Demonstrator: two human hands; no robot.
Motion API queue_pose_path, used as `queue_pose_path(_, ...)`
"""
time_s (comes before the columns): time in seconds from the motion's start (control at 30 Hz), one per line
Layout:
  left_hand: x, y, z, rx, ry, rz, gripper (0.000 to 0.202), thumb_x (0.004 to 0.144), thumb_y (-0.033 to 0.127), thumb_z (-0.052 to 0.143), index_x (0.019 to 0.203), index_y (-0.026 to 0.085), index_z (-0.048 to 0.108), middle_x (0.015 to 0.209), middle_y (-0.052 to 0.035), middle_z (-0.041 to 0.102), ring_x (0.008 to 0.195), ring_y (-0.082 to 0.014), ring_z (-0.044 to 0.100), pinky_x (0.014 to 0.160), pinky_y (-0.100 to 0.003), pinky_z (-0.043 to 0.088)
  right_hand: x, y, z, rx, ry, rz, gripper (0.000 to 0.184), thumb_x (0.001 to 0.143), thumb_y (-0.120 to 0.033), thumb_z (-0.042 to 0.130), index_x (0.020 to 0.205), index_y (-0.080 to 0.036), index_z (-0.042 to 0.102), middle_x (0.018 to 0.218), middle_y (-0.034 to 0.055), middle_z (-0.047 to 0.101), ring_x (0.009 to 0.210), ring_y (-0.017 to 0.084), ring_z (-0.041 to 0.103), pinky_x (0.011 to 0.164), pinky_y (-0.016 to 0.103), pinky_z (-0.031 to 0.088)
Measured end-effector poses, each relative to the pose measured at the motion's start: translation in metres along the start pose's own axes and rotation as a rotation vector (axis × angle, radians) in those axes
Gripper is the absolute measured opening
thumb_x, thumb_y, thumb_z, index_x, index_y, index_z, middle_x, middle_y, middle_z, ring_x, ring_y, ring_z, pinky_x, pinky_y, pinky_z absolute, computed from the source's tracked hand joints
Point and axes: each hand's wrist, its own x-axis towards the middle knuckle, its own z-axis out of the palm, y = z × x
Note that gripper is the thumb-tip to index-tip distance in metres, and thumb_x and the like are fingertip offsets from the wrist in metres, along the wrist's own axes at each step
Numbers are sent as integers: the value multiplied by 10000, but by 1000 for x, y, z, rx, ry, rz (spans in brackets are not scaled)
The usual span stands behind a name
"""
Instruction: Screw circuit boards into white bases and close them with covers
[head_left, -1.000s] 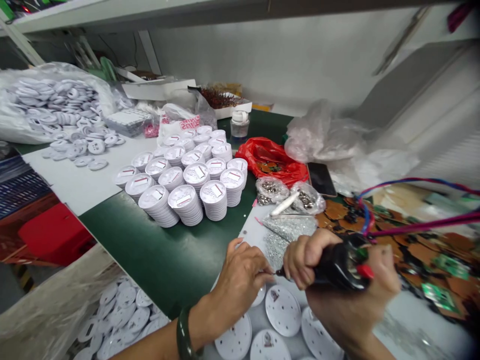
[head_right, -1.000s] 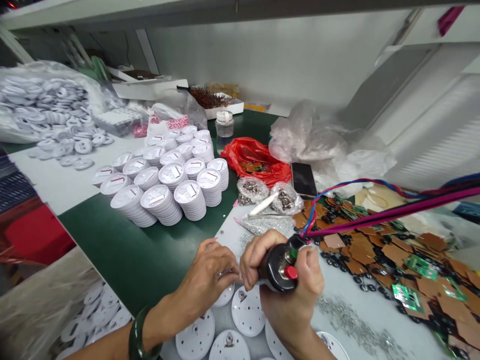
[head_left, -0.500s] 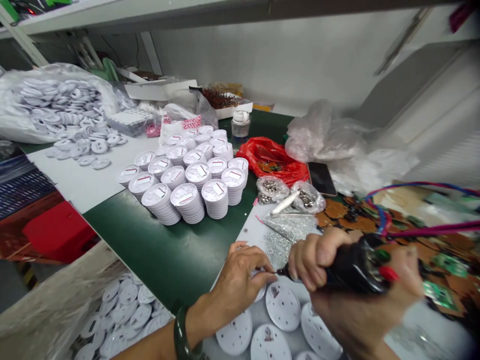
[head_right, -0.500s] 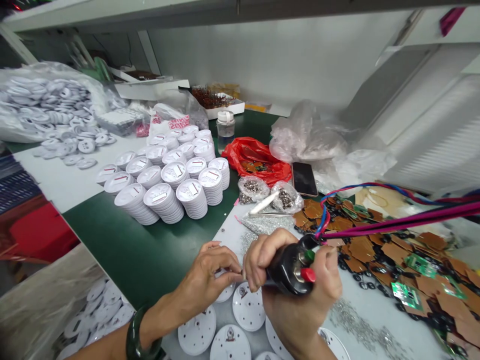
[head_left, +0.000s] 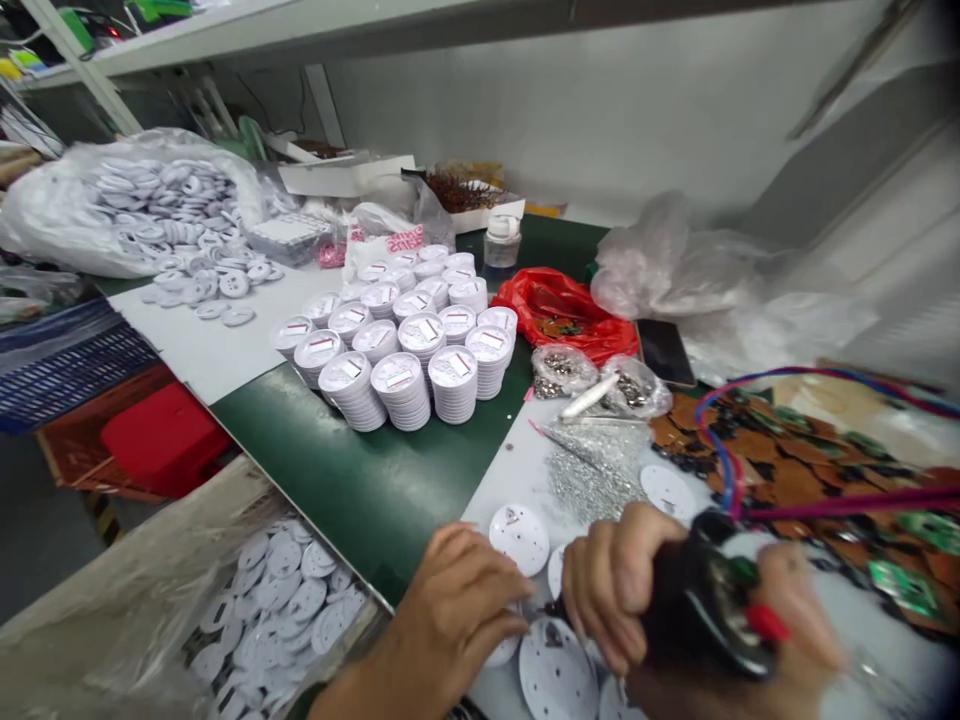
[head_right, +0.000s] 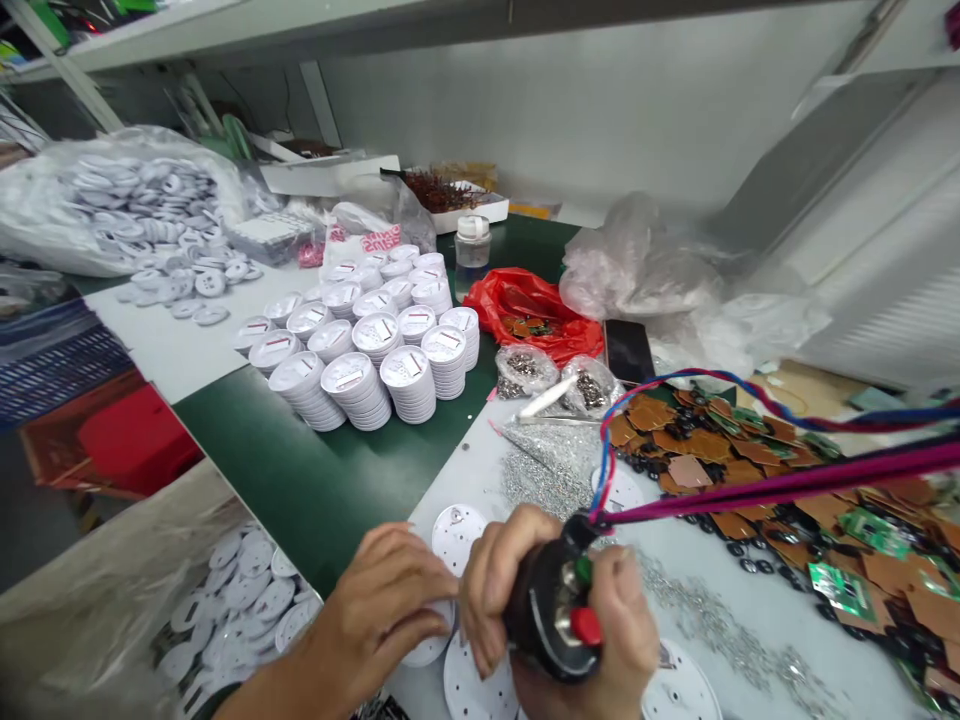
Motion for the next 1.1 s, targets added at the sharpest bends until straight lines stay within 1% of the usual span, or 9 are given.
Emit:
queue_pose_path(0.13,-42,-11,4,210,94,138,191,1041,356,553,1084,254,708,1042,12,760,1174,-177,634,1208,-340,249,-12,24,-2,49,-77,90,658,882,-804,366,747,-235,669,536,11,498,496,169,457,495,307,396)
queue_pose_path(0.2,-55,-18,13,255,142,145,178,1042,336,551,1074,268,712,1066,21,767,1257,-173,599,1246,-354,202,-14,31,-4,63,-92,104,649,885,-795,373,750,-230,662,541,9,498,503,166,456,511,305,397)
queue_pose_path(0.27,-62,-23,21,273,175,135,158,1036,313,563,1054,287,718,1061,37,775,1268,-168,598,1255,-375,195,-16,36,-5,64,-97,115,651,882,-795,375,752,-225,660,549,14,504,511,171,467,524,311,405)
queue_pose_path(0.4,-63,-25,27,270,158,103,157,1035,314,566,1010,298,721,1048,59,781,1238,-165,625,1259,-379,174,-20,45,-5,78,-117,133,658,895,-779,358,776,-215,674,560,22,511,506,174,484,506,310,408)
queue_pose_path(0.63,-52,-17,17,251,197,112,258,1061,342,515,886,226,664,941,49,776,1177,-141,655,1252,-305,138,-20,57,6,117,-138,100,558,949,-668,386,759,-217,654,563,13,517,462,152,457,458,291,407)
queue_pose_path(0.77,-46,-11,11,300,149,147,261,1071,305,494,900,209,667,941,33,774,1154,-143,659,1243,-302,158,-18,60,11,24,-140,75,610,941,-707,368,746,-201,647,541,4,493,467,143,424,466,286,393)
queue_pose_path(0.83,-46,-11,12,311,166,163,271,1077,290,473,912,206,672,928,28,771,1139,-140,659,1240,-300,160,-15,61,15,-68,-161,38,627,964,-684,341,708,-199,644,514,1,464,471,144,415,474,288,369)
queue_pose_path(0.97,-48,-19,17,300,238,185,335,1101,306,379,977,230,681,843,33,744,1133,-132,644,1234,-308,176,-12,61,22,-171,-209,-16,617,959,-684,386,677,-201,646,510,4,455,479,149,439,494,300,354)
queue_pose_path(1.1,-52,-31,22,356,172,240,355,1095,324,368,990,248,698,904,24,757,1145,-155,636,1242,-345,176,-17,50,20,-108,-199,32,654,897,-785,429,706,-206,667,516,9,493,520,168,496,509,296,394)
